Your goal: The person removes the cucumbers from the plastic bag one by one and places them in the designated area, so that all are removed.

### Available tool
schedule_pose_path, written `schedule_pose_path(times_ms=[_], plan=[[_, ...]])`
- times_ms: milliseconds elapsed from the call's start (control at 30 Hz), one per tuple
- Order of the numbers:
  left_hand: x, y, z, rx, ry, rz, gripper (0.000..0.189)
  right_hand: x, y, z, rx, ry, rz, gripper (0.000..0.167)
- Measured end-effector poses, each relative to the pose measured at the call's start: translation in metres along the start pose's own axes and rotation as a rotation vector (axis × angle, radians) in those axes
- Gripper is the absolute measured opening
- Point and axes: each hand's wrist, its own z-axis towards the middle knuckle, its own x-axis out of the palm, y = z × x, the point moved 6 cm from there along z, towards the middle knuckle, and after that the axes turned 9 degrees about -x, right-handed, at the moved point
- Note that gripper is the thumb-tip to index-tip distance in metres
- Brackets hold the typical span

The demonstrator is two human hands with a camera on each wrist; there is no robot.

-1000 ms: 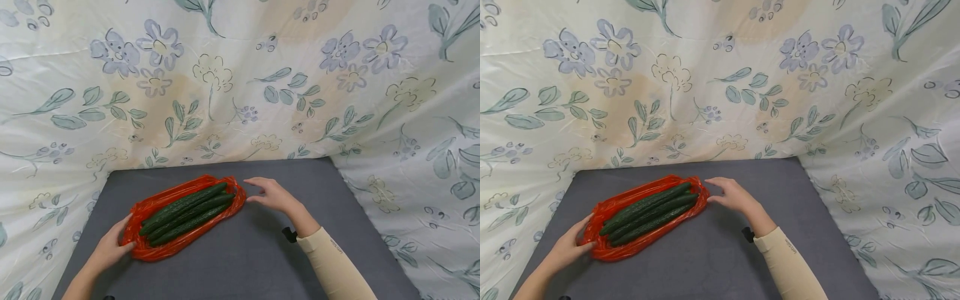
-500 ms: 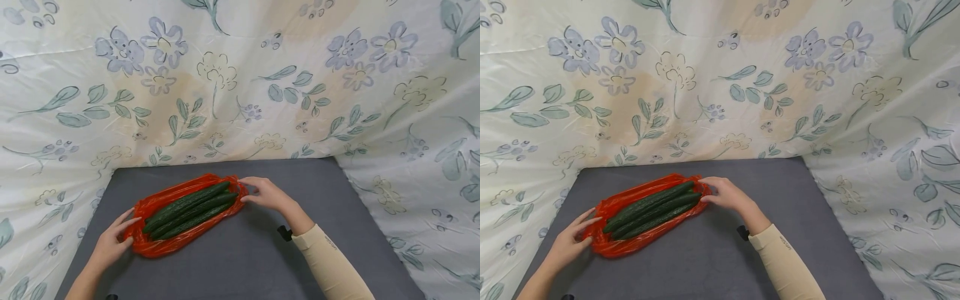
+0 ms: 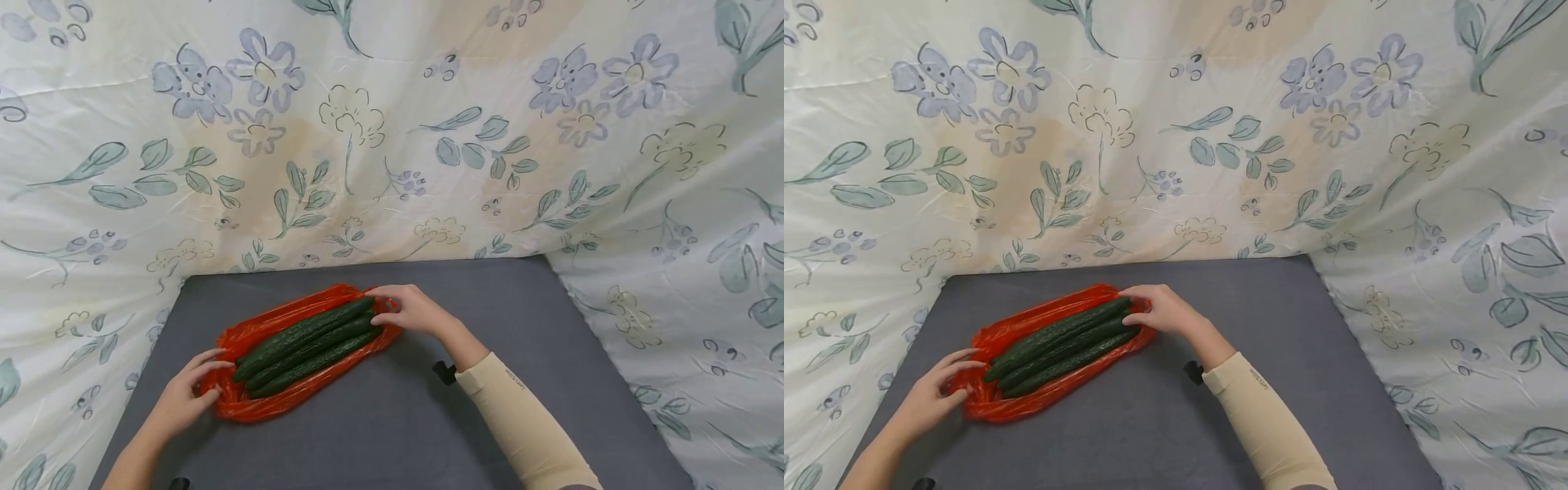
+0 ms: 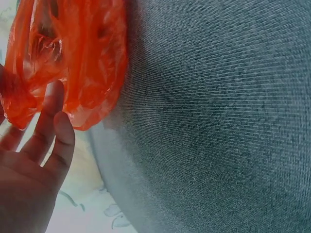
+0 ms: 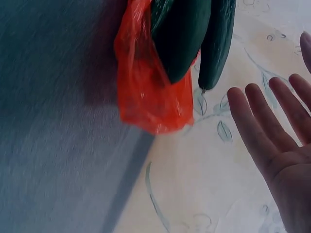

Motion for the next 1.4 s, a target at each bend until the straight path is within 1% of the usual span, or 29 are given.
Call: schedule_pose_path(times_ms=[167,400,533,733,900,1000,1200,1400], plan=[[0.001,0.002,0.002,-0.003,0.005,0.001,0.037,0.011,0.003,0.013,-0.006,-0.012,0.044,0.053],[0.002,0.002,0.002,-0.027,-0.010,0.037,0.037,0.030,0.015,0.029,-0.006,0.040,0.089,0.057],[0.003,0.003,0.002,-0.038,-0.008,0.045,0.037,0.036,0.018,0.033,-0.001,0.046,0.090,0.059],[0.003,0.004,0.004,-0.056,-0.005,0.058,0.038,0.041,0.016,0.040,0.055,0.034,-0.024,0.059],[0.003,0.004,0.005,-0.056,-0.017,0.051,0.037,0.046,0.016,0.047,0.094,0.053,-0.193,0.061],[0.003,0.003,0.004,-0.055,-0.024,0.049,0.037,0.053,0.017,0.053,0.088,0.074,-0.262,0.062],[0.004,0.002,0.004,-0.057,-0.020,0.027,0.036,0.068,0.017,0.063,0.040,0.121,-0.305,0.065],[0.004,0.003,0.004,-0.043,-0.020,0.029,0.036,0.081,0.014,0.070,0.044,0.162,-0.360,0.064]])
